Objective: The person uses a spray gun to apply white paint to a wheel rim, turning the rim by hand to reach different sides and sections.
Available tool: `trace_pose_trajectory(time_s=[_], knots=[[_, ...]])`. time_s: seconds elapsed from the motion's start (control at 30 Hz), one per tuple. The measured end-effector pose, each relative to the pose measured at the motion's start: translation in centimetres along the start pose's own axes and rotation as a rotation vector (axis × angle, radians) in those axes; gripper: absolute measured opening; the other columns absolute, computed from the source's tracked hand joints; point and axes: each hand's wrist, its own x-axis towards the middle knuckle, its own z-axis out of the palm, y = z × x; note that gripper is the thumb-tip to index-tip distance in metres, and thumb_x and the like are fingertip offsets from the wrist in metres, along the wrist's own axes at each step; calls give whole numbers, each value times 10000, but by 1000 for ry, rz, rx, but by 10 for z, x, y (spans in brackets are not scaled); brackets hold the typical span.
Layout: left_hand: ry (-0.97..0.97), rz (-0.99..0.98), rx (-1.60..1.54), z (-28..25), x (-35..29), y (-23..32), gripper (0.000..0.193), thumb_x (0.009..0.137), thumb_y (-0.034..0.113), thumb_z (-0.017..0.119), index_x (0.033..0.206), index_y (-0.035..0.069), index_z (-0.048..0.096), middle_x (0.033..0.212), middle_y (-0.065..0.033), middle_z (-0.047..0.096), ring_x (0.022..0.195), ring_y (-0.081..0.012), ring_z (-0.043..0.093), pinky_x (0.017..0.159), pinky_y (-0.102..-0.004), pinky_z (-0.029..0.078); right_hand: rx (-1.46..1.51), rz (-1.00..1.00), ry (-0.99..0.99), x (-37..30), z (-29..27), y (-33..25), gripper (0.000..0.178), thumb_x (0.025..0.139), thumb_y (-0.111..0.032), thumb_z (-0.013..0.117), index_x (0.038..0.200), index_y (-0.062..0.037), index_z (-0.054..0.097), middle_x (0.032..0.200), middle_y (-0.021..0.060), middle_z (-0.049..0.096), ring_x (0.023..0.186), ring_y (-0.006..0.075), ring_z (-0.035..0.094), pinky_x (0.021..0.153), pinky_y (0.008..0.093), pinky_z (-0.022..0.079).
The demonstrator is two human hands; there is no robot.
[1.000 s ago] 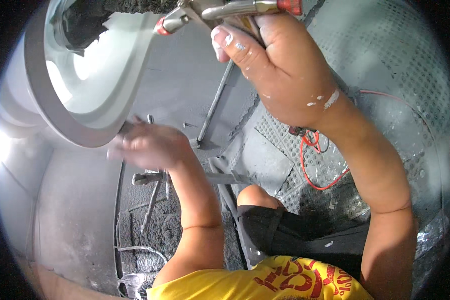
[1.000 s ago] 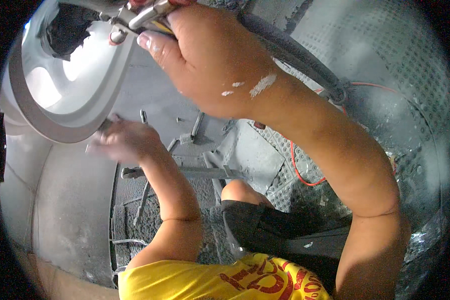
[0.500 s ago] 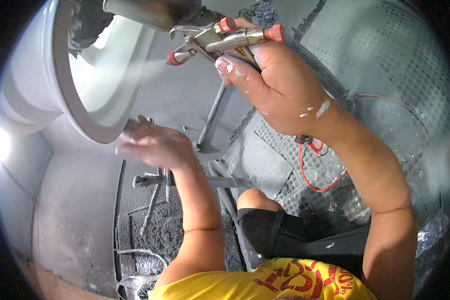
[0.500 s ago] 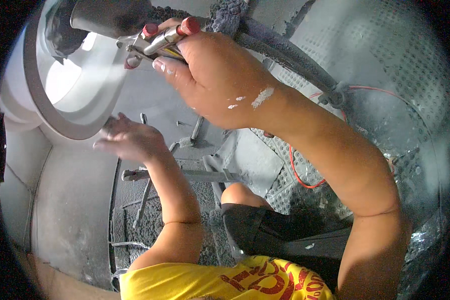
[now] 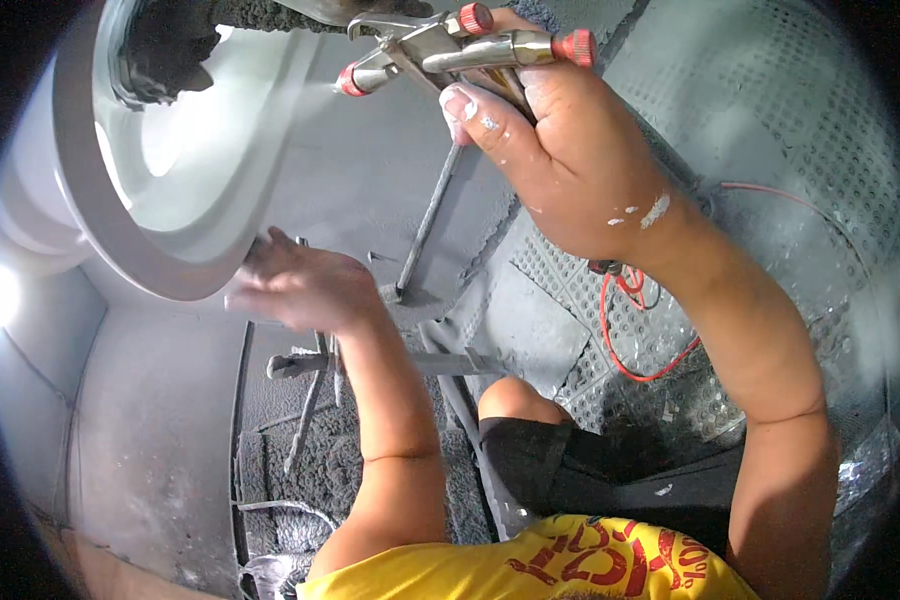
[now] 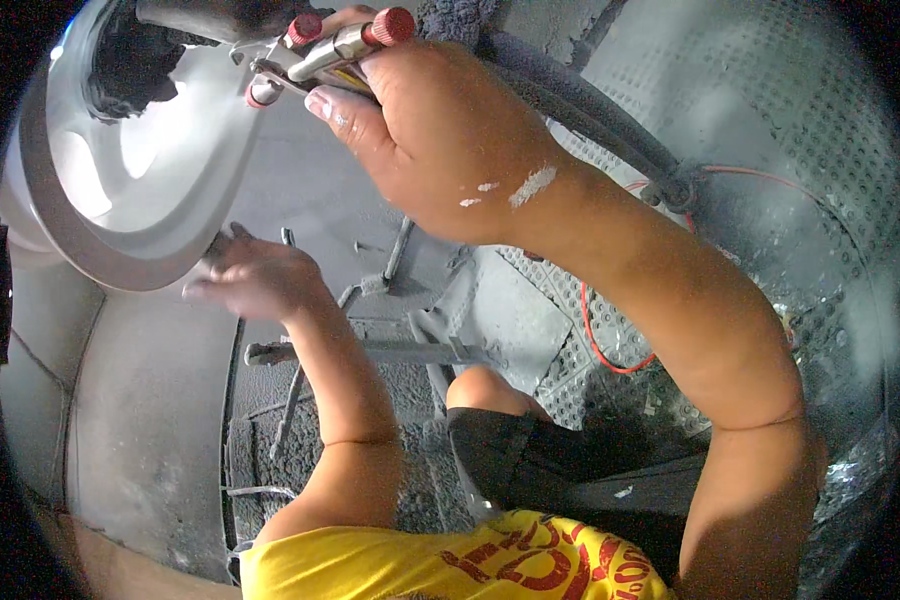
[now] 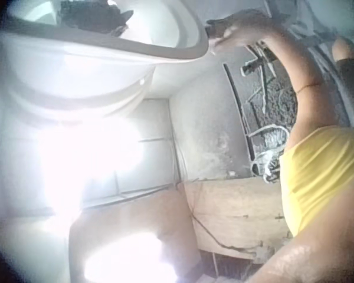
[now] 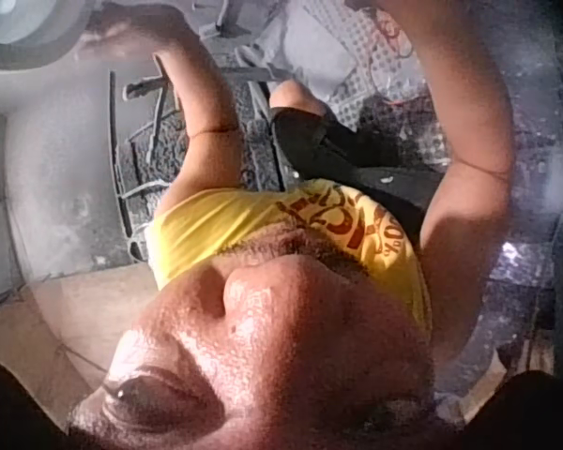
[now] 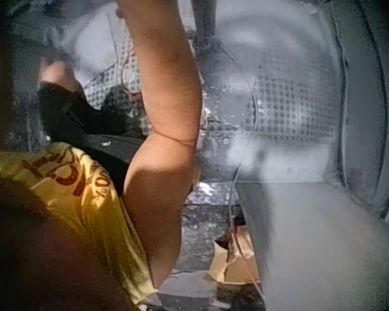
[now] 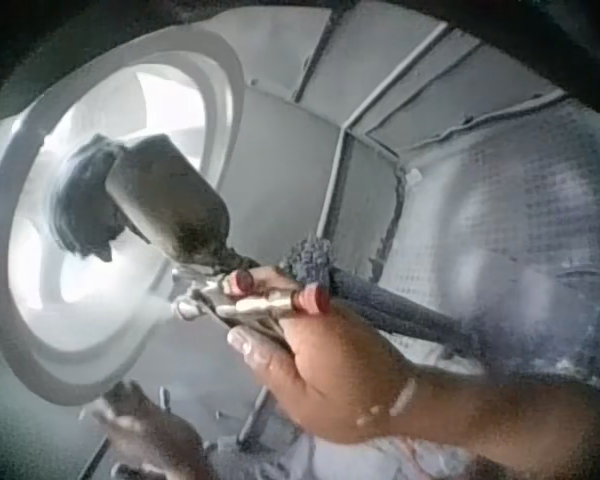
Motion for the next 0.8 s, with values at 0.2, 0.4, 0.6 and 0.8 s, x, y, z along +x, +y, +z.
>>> trace_pose_trajectory(time_s=[0.2,0.4,0.6,0.8], knots=[[-263,328,-471,21,-61,100,917,978,650,311,1550,-39,113,1633,-195,150,1517,-291,158,1238,-438,117,240,92,97,-12,6,2,187,1012,-133,533,1097,29,571,857,36,625,774,117,565,760,282,468],[-91,99,91,-39,-3,-5,729,1056,551,170,1413,-42,398,1461,-181,439,1356,-261,413,1142,-427,286,32,-120,182,-2,13,9,264,952,-186,583,1136,-5,638,1091,205,662,1017,419,605,899,449,468],[-157,29,-432,23,-55,85,806,1014,593,311,1544,-5,213,1614,-158,249,1496,-289,212,1210,-439,173,109,-22,-37,-8,2,5,231,1001,-156,560,1144,25,576,846,41,619,778,116,568,770,282,466],[-380,589,-632,17,-65,104,976,942,694,387,1552,-24,131,1643,-175,119,1522,-308,121,1231,-471,120,68,33,-121,-13,3,5,307,977,-198,576,1199,14,583,1033,169,631,944,318,600,848,393,480]])
